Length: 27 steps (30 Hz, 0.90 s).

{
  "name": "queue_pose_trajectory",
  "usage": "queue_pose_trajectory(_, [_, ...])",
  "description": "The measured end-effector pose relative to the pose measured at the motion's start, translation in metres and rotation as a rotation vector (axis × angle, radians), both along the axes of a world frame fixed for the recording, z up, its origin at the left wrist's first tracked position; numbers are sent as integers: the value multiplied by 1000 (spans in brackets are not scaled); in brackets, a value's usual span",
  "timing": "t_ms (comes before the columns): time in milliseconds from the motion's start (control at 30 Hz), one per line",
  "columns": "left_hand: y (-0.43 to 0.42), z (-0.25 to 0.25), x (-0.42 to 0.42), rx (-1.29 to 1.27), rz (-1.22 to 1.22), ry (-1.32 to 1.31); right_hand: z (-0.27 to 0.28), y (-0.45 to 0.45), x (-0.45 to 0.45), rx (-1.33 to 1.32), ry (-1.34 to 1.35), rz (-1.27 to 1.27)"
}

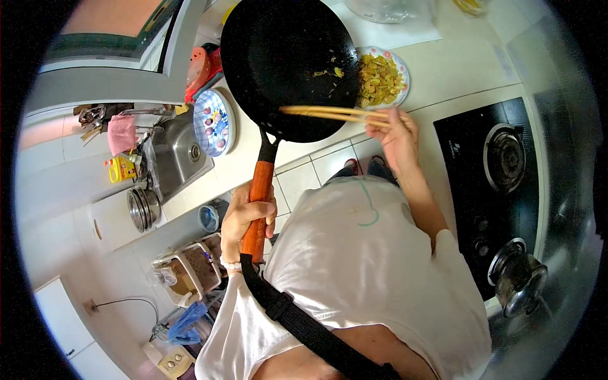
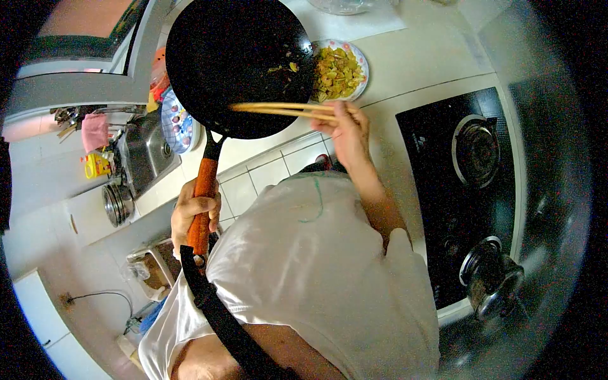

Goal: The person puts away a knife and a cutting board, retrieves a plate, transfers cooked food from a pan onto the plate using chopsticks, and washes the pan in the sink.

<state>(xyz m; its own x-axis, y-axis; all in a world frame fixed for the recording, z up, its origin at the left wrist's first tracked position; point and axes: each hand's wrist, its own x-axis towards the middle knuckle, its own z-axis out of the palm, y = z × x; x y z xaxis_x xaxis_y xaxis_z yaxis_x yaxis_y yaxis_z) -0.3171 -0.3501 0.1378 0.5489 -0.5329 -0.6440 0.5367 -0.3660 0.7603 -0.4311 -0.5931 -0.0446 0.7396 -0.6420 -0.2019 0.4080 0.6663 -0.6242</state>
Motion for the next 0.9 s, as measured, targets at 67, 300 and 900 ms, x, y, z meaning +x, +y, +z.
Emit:
queue_pose_trajectory(67, [2, 1, 1, -9, -6, 11, 5, 8, 8, 49, -50, 72])
queue_pose_trajectory(300, [0, 3, 0, -19, 0, 4, -4, -11, 6, -76, 228, -269])
queue_pose_trajectory(900, [2, 1, 2, -33, -4, 34, 48, 11, 51, -303, 71, -113])
